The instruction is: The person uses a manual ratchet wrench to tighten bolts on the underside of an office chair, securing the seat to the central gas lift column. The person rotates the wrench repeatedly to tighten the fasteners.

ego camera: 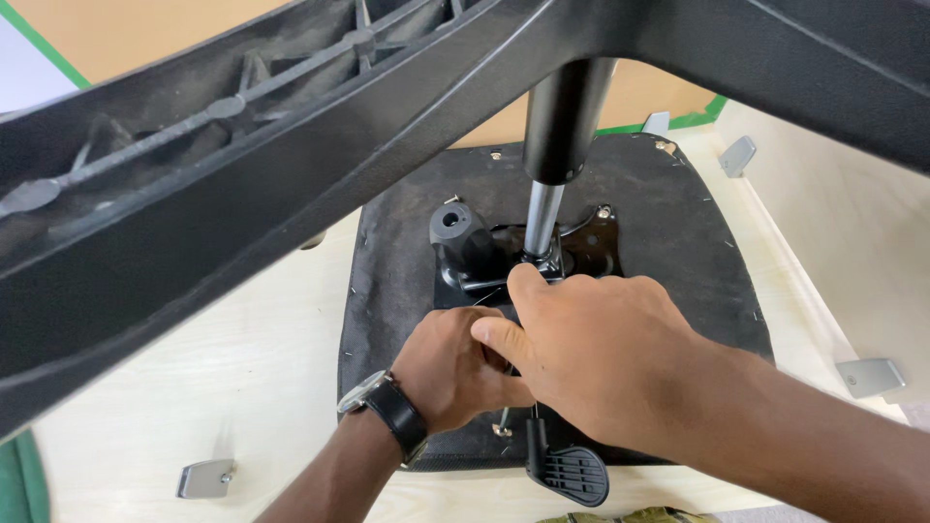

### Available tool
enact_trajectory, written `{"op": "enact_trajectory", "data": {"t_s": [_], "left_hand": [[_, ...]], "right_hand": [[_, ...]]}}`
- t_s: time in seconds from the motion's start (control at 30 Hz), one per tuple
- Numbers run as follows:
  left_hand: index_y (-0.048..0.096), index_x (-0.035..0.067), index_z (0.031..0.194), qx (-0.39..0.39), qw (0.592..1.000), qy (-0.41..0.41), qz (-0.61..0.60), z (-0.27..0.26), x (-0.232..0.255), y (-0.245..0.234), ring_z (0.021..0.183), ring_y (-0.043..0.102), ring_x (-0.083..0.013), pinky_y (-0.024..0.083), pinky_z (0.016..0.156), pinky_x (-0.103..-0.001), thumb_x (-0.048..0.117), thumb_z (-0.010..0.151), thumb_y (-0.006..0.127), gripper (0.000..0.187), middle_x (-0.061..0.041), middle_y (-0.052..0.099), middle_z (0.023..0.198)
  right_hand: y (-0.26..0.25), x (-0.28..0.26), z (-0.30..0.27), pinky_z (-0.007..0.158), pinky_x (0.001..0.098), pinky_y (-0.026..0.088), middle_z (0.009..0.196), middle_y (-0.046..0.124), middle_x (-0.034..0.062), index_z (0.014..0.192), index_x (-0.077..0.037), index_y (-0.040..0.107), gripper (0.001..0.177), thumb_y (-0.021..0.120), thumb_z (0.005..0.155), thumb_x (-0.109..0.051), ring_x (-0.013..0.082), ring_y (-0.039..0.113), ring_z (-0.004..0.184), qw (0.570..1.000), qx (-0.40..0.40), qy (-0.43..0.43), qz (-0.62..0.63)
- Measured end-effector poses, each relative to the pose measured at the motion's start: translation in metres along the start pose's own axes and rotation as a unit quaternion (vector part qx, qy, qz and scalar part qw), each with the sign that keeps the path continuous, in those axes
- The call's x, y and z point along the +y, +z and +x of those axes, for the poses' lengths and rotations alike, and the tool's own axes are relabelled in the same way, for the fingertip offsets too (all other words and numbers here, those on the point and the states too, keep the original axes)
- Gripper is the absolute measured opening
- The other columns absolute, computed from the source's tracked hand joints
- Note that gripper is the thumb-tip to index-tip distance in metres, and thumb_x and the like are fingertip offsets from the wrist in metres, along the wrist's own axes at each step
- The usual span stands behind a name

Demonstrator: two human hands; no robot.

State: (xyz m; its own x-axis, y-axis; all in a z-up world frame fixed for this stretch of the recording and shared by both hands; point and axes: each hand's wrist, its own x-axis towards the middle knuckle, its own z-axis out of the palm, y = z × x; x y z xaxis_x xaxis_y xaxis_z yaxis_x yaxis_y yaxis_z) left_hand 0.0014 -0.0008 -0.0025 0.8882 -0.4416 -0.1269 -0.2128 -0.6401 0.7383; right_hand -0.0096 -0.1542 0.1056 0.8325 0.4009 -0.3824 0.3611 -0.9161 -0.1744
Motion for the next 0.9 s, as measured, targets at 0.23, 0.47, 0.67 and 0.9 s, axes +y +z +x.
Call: {"op": "enact_trajectory", "data": {"t_s": [0.23, 0.47, 0.67, 0.9], "left_hand": [[0.072, 0.009, 0.079, -0.121, 0.967, -0.067, -0.215, 0.006, -0.023, -0.013, 0.067, 0.066, -0.0122, 0.052, 0.066, -0.029, 0.023, 0.066, 0.092, 0.028, -0.002, 0.073, 0.074], [0.079, 0.013, 0.088, -0.178, 0.962, -0.056, -0.2, 0.005, -0.027, -0.036, 0.068, 0.066, -0.0085, 0.053, 0.069, -0.025, 0.016, 0.066, 0.09, 0.025, 0.003, 0.077, 0.075], [0.076, 0.002, 0.088, -0.211, 0.956, -0.098, -0.181, 0.005, -0.03, -0.04, 0.057, 0.052, -0.0145, 0.039, 0.056, -0.031, 0.014, 0.077, 0.093, 0.024, -0.008, 0.069, 0.07], [0.079, 0.012, 0.092, -0.24, 0.94, -0.005, -0.244, 0.009, -0.023, -0.047, 0.074, 0.07, -0.0032, 0.055, 0.072, -0.02, 0.015, 0.071, 0.087, 0.023, 0.007, 0.078, 0.081]], "right_hand": [[0.008, 0.007, 0.005, 0.064, 0.0395, 0.058, 0.073, 0.068, 0.0074, 0.107, -0.008, 0.049, 0.033, 0.057, 0.098, -0.039, 0.0253, 0.073, 0.067, 0.996, -0.052, 0.016, 0.077], [0.004, 0.002, -0.002, 0.077, 0.0437, 0.051, 0.097, 0.068, 0.0092, 0.119, -0.015, 0.048, 0.037, 0.064, 0.092, -0.035, 0.0277, 0.065, 0.084, 0.987, -0.055, -0.059, 0.14], [-0.01, 0.01, 0.003, 0.09, 0.0428, 0.046, 0.117, 0.065, 0.0024, 0.124, -0.019, 0.051, 0.034, 0.062, 0.096, -0.033, 0.0275, 0.059, 0.097, 0.978, -0.154, -0.068, 0.123], [-0.018, 0.022, 0.008, 0.097, 0.0447, 0.047, 0.126, 0.067, -0.0051, 0.138, -0.031, 0.054, 0.046, 0.058, 0.094, -0.018, 0.0241, 0.055, 0.109, 0.963, -0.203, -0.107, 0.142]]}}
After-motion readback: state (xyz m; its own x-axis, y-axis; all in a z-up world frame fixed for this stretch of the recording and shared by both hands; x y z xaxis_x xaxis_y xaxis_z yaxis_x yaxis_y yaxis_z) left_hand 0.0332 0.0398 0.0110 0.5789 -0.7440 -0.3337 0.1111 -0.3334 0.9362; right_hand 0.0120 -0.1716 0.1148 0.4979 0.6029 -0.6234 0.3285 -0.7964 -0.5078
